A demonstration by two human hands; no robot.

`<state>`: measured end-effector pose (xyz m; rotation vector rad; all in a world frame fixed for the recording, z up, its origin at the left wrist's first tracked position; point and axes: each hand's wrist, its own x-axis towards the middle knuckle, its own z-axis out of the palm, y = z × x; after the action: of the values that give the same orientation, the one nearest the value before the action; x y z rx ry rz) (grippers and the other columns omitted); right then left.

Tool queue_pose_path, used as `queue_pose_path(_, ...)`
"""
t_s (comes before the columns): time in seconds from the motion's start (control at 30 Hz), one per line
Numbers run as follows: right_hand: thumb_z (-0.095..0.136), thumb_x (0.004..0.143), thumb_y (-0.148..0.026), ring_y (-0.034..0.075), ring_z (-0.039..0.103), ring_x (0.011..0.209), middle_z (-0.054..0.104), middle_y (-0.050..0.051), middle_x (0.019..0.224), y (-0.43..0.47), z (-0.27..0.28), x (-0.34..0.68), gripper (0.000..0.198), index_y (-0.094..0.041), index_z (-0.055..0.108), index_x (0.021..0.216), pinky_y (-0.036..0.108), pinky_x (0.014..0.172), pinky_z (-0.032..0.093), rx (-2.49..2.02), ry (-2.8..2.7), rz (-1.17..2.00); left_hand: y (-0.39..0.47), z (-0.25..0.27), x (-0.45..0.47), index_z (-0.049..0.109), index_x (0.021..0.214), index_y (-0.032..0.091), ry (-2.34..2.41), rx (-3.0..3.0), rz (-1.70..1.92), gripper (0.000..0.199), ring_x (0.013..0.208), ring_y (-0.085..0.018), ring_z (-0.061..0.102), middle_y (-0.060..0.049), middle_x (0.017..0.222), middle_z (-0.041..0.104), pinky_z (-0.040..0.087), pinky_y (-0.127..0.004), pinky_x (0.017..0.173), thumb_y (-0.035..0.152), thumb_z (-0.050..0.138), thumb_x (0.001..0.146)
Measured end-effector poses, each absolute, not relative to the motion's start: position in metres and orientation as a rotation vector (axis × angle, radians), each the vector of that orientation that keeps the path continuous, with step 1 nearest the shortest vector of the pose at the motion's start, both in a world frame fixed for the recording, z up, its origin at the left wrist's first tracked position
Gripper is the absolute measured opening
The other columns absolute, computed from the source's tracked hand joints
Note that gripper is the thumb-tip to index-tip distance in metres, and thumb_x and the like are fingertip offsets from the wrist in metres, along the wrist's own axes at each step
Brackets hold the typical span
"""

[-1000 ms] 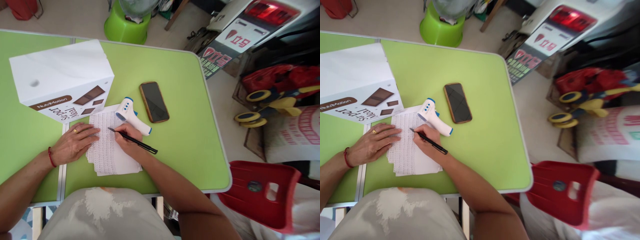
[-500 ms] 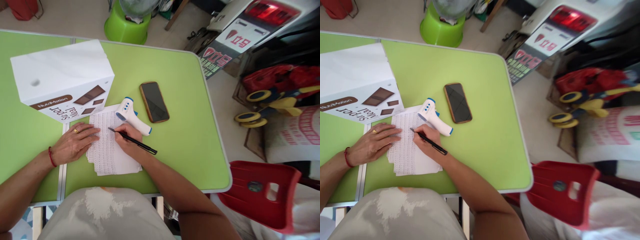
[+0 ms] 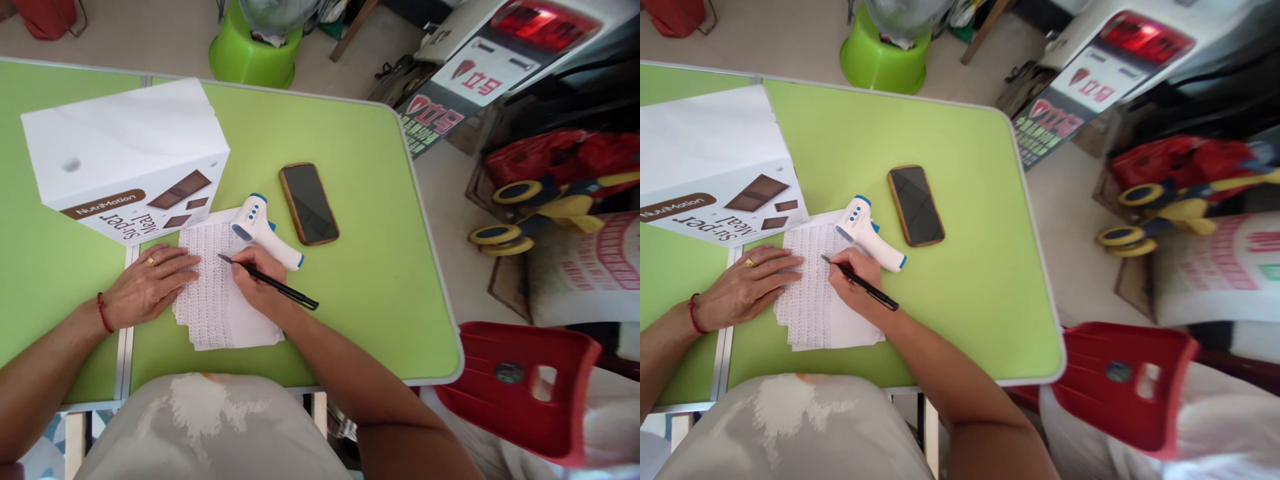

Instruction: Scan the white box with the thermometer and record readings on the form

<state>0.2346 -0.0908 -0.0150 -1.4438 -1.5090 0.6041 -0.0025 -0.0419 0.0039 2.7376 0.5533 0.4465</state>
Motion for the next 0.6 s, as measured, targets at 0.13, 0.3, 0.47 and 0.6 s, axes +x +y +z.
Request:
queue_pose_path(0.13,0.053,0.078,-0.020,0.011,0.057,0.054,0.063,-0.004,0.062,-0.0897,-0.0191,0.2334,0.007,-0.023,0.060,0.077,0.024,0.053,0.048,-1.403,-1.544,0.602,-0.0419,0.0039,-0.0023,0.057,0.124,0.020,0.551,2.738,0.460,0.029,0.131,-0.028,0.048,-0.008,0.138,0.057,0.043,-0.053,0.106,0.016,0.047,0.097)
queue_pose_path(0.3,0.055,0.079,-0.016,0.010,0.059,0.057,0.066,-0.003,0.068,-0.0895,-0.0183,0.2326,0.008,-0.023,0.060,0.079,0.024,0.057,0.050,-1.376,-1.606,0.550,-0.0419,0.0042,-0.0021,0.057,0.123,0.017,0.541,2.744,0.473,0.028,0.130,-0.029,0.048,-0.009,0.138,0.057,0.043,-0.054,0.105,0.015,0.047,0.097)
queue_pose_path(0.47,0.054,0.078,-0.014,0.010,0.057,0.057,0.063,-0.004,0.066,-0.0895,-0.0178,0.2342,0.010,-0.023,0.059,0.078,0.025,0.058,0.049,-1.367,-1.634,0.554,-0.0422,0.0043,-0.0024,0.057,0.123,0.019,0.557,2.737,0.447,0.029,0.131,-0.028,0.047,-0.008,0.139,0.056,0.042,-0.053,0.107,0.016,0.047,0.097)
queue_pose_path(0.6,0.054,0.076,-0.014,0.010,0.055,0.053,0.061,-0.005,0.063,-0.0891,-0.0182,0.2350,0.010,-0.023,0.059,0.077,0.024,0.055,0.048,-1.346,-1.637,0.599,-0.0421,0.0042,-0.0026,0.057,0.124,0.020,0.554,2.729,0.449,0.029,0.131,-0.028,0.047,-0.008,0.139,0.056,0.042,-0.053,0.107,0.015,0.047,0.096)
